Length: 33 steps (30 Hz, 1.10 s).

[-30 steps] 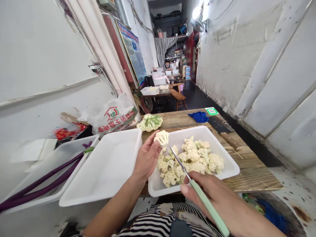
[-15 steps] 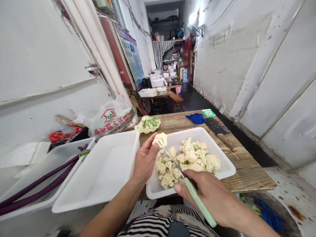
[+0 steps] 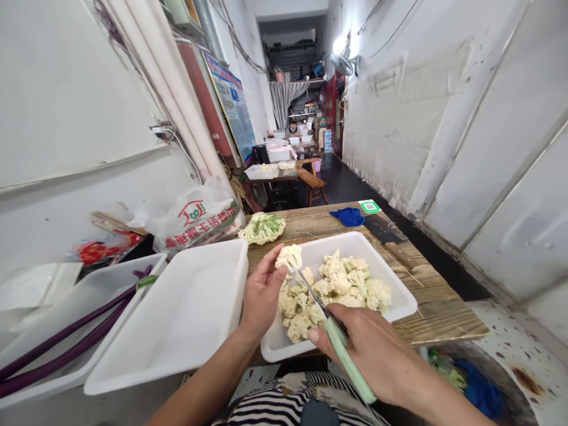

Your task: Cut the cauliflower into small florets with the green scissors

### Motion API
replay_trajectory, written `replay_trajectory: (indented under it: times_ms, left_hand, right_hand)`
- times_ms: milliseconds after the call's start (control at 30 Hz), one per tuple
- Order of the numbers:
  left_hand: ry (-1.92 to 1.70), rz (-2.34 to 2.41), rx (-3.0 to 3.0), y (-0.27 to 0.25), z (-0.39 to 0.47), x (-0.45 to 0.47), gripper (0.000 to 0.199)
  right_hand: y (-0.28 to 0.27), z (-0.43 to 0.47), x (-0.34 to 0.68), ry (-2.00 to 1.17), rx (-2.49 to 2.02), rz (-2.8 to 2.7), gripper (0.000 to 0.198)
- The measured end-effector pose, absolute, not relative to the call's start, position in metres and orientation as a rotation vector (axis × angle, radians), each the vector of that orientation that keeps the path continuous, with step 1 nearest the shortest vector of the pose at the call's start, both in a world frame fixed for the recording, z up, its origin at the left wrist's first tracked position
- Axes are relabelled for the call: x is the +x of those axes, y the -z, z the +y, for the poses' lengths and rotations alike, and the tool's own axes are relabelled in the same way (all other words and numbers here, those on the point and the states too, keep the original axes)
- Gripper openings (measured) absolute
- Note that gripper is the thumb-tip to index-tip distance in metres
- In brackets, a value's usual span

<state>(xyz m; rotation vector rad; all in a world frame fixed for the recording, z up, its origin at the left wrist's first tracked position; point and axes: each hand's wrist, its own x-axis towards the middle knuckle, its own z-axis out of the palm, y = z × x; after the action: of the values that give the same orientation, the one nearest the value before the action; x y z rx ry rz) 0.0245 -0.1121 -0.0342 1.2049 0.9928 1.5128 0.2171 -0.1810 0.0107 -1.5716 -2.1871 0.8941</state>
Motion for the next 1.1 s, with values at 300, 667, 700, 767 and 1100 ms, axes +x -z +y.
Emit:
replay_trajectory:
  times_ms: [300, 667, 700, 767, 1100]
  left_hand:
    - [-1.538, 1.079, 1.279, 0.036, -0.112, 0.027, 0.040]
    - [-1.454, 1.192, 1.299, 0.042, -0.097, 0.023, 0.037]
    - [-1.456, 1.181, 1.239, 0.042, -0.093, 0.023, 0.036]
    - [-1.456, 1.093, 1.043, 0.041, -0.087, 0.022, 0.035]
    - [-1.259, 0.745, 0.965, 0.030, -0.108, 0.035, 0.036]
  right_hand:
    - [-0.008, -0.181, 0.208, -0.919, -1.562, -2.197, 0.032]
    - [-0.005, -0.173, 0.199, -1.025, -1.587, -2.128, 0.040]
    - [-0.004, -0.173, 0.201, -1.112, -1.567, -2.096, 0.038]
    - [0.000, -0.174, 0.207, -1.311, -1.493, -2.012, 0.034]
    - [-0.004, -0.142, 0.205, -1.381, -1.278, -1.218, 0.042]
